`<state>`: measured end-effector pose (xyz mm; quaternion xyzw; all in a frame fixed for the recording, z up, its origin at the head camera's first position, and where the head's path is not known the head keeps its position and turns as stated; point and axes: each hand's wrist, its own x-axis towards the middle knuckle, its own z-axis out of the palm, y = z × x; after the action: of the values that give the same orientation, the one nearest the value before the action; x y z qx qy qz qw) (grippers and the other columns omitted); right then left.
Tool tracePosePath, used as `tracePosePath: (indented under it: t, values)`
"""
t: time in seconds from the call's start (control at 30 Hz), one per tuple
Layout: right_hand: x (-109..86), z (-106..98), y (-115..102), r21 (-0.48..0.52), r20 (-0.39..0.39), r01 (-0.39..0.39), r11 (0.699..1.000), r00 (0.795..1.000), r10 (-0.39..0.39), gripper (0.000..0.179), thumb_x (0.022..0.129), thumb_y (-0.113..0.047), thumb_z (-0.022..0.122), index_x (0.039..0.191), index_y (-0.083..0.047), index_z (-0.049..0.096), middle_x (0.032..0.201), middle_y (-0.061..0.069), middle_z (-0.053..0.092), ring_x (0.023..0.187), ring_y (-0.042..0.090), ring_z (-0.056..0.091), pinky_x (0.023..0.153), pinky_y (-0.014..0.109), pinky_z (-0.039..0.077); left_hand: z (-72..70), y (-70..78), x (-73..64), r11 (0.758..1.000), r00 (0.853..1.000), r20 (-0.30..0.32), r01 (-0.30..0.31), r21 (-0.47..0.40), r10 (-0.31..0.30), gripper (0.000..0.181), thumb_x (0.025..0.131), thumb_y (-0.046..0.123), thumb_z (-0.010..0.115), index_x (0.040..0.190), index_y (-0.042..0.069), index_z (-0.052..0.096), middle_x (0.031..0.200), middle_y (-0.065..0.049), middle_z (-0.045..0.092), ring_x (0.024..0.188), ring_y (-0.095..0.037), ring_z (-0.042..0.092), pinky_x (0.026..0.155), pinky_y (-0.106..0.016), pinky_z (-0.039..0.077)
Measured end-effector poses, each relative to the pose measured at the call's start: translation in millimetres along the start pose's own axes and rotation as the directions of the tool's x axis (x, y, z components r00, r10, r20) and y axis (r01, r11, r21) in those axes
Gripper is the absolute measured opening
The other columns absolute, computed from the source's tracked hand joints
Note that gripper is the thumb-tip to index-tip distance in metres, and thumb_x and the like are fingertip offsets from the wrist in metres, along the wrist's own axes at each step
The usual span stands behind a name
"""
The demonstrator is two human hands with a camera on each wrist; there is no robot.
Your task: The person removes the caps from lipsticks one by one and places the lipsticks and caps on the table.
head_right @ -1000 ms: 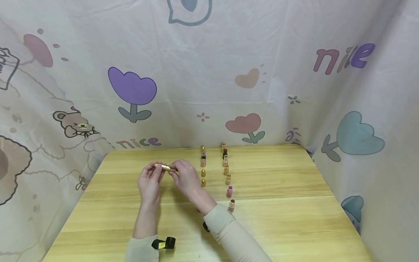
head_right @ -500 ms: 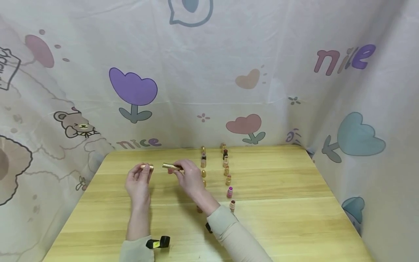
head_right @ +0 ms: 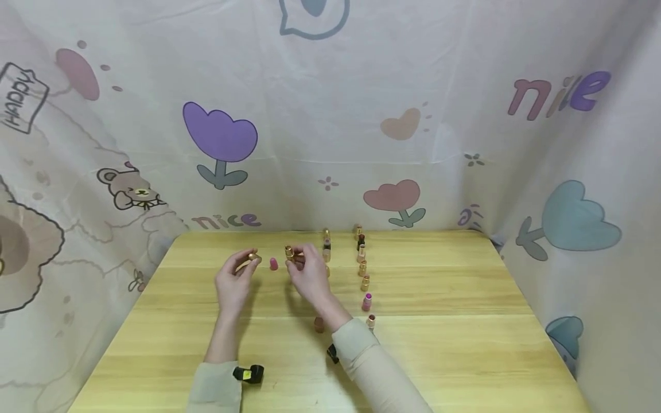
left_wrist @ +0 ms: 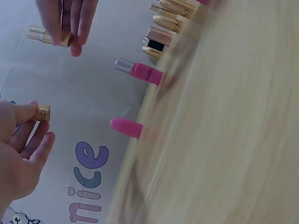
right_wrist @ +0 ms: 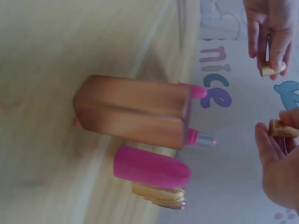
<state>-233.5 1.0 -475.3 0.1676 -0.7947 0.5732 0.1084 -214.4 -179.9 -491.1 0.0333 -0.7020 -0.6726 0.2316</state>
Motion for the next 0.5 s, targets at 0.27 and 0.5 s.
tracePosePath:
  t: [0.27, 0.5]
  values:
    - [1.4, 3, 10, -0.214, 0.096, -0.1, 0.972, 0.988, 0.123, 0.029, 0.085, 0.004, 0.078, 0.112, 0.0, 0.068, 0.099, 0.009, 0.072, 0.087, 0.018, 0.069, 0.077, 0.02, 0.061, -0.2, -7.1, 9.8, 0.946, 0.98, 0.195, -0.039, 0.321, -0.025, 0.03, 0.094, -0.001, 0.073, 0.124, 0.001, 0.069, 0.121, -0.018, 0.072, 0.111, -0.034, 0.071, 0.101, -0.038, 0.06]
    - [3.6, 5, 16, -0.383, 0.194, -0.091, 0.919, 0.965, 0.177, 0.026, 0.079, 0.007, 0.082, 0.102, 0.0, 0.071, 0.094, 0.012, 0.075, 0.084, 0.023, 0.072, 0.075, 0.026, 0.064, 0.2, -11.6, 13.0, 0.864, 0.952, 0.297, -0.082, 0.497, -0.08, 0.03, 0.091, -0.004, 0.074, 0.12, -0.004, 0.067, 0.118, -0.02, 0.068, 0.108, -0.036, 0.068, 0.1, -0.046, 0.06]
